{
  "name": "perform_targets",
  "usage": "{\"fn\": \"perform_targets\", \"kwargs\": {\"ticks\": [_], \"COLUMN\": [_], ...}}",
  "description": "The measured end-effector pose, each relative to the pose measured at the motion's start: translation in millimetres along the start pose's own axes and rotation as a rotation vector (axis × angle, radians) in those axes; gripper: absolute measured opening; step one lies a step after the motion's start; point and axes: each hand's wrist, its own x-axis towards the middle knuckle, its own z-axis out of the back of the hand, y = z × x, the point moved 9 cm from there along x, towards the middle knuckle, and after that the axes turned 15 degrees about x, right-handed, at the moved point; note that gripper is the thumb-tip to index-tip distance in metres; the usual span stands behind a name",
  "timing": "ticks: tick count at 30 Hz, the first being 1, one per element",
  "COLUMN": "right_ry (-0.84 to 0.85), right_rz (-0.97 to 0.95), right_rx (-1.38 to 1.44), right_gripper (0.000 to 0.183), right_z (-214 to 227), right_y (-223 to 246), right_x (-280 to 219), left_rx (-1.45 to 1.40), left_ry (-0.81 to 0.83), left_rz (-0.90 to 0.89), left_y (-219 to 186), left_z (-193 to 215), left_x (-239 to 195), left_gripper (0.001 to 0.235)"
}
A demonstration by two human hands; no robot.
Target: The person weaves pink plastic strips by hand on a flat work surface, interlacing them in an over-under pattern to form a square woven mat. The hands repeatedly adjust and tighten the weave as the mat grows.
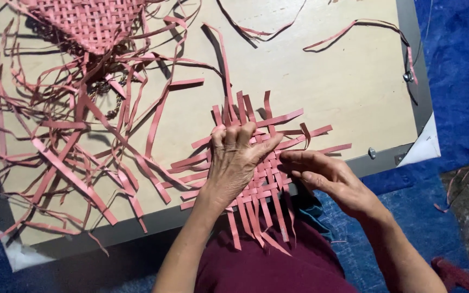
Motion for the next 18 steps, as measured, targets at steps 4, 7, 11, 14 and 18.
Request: {"fn": "perform_targets", "kwargs": {"ticks": [4, 7, 11, 14, 18], "right_ry": [0.036, 0.078, 0.093, 0.101, 0.086], "right_rz": [-0.018, -0.034, -0.041, -0.045, -0.049], "right_rx": [0.004, 0.046, 0.036, 0.029, 0.021], "right_gripper": [0.044, 0.044, 0.045, 0.047, 0.049], "right_z": [-1, 0, -1, -3, -1], "right_y": [5, 0, 1, 1, -5], "right_x": [2, 5, 7, 7, 7], "left_rx": [-0.005, -0.007, -0.004, 0.001, 0.015], "left_ry": [0.035, 0.047, 0.043, 0.058, 0.056], "left_rz": [-0.012, -0.007, -0.021, -0.019, -0.003], "left_y": [0, 0, 0, 0, 1], "left_z": [5, 8, 10, 8, 2], "left_x": [3, 4, 5, 4, 2], "left_gripper": [0.033, 0.029, 0.03, 0.03, 0.034]}}
